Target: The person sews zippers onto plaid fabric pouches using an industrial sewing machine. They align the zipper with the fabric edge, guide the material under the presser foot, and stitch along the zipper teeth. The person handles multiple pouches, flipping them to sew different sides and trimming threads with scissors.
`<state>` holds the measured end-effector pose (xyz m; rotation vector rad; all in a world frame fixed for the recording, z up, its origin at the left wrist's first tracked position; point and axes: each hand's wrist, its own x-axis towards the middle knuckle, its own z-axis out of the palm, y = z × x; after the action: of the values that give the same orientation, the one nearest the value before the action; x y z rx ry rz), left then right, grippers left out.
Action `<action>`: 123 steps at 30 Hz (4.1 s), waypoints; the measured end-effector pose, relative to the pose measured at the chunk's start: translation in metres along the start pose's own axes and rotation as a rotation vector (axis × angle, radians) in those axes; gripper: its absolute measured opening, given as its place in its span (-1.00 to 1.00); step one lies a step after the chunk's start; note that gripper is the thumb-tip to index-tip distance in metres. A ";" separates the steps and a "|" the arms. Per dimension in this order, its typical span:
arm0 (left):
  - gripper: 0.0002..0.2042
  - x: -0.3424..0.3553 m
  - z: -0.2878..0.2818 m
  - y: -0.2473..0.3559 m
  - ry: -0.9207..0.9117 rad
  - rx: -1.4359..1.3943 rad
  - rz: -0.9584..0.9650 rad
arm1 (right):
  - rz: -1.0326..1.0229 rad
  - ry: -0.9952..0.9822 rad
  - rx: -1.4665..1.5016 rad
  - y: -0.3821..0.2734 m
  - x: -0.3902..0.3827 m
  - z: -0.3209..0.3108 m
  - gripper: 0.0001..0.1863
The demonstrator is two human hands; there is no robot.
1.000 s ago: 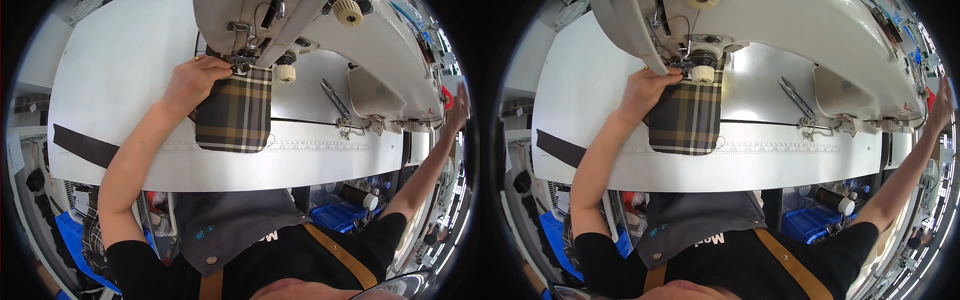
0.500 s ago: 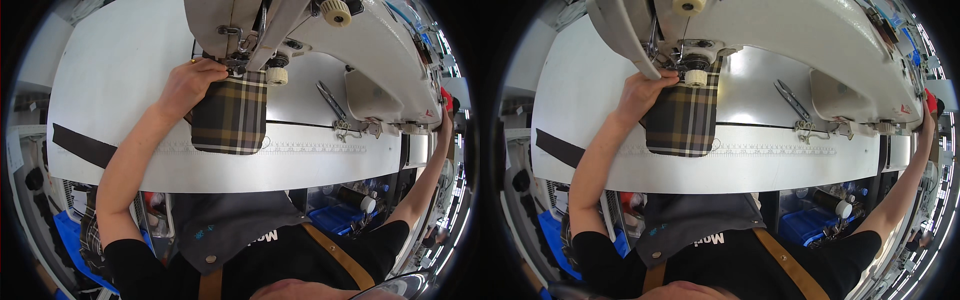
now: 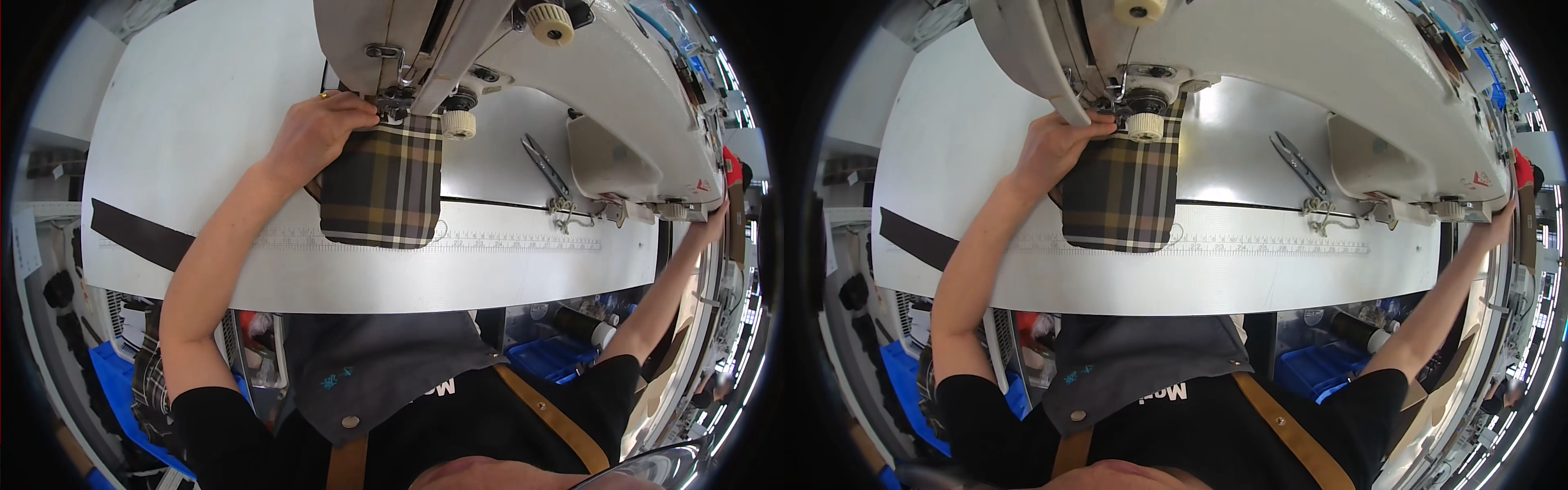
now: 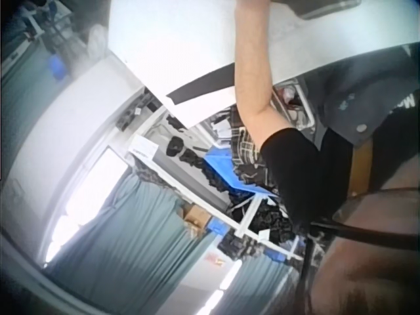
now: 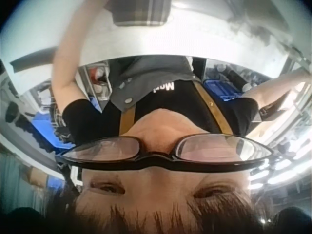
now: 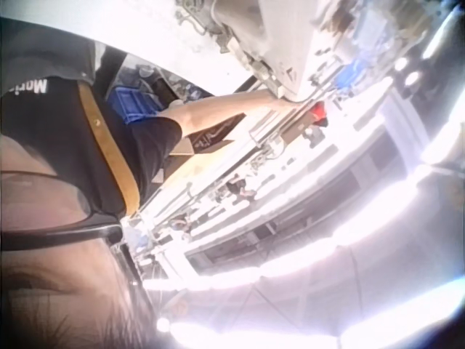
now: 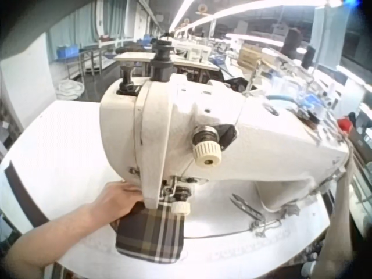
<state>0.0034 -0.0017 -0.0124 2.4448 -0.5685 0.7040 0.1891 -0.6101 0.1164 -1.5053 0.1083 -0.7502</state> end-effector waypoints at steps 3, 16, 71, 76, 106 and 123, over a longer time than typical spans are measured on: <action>-0.79 0.001 0.004 0.001 0.001 -0.021 0.006 | -0.061 0.154 0.128 0.041 -0.040 -0.009 -0.50; -0.82 0.052 -0.055 -0.026 -0.309 -0.572 -0.654 | -0.698 -0.367 -0.334 -0.014 -0.226 0.056 -0.65; -0.46 -0.109 -0.036 0.139 -0.493 0.343 0.158 | -1.398 -1.611 -0.414 -0.037 -0.358 0.260 -0.80; -0.57 -0.095 -0.019 0.165 -0.386 0.246 0.014 | -1.390 -1.439 -0.362 -0.023 -0.356 0.242 -0.90; -0.70 -0.014 -0.014 0.005 -0.148 0.362 0.051 | -0.863 -1.195 -0.275 0.005 -0.360 0.243 -0.74; -0.71 -0.022 -0.007 0.032 -0.161 0.241 0.040 | -0.906 -1.163 -0.329 0.000 -0.369 0.245 -0.74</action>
<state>-0.0326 -0.0166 -0.0084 2.7399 -0.6269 0.6262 0.0273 -0.2136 0.0029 -2.0978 -1.4543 -0.4211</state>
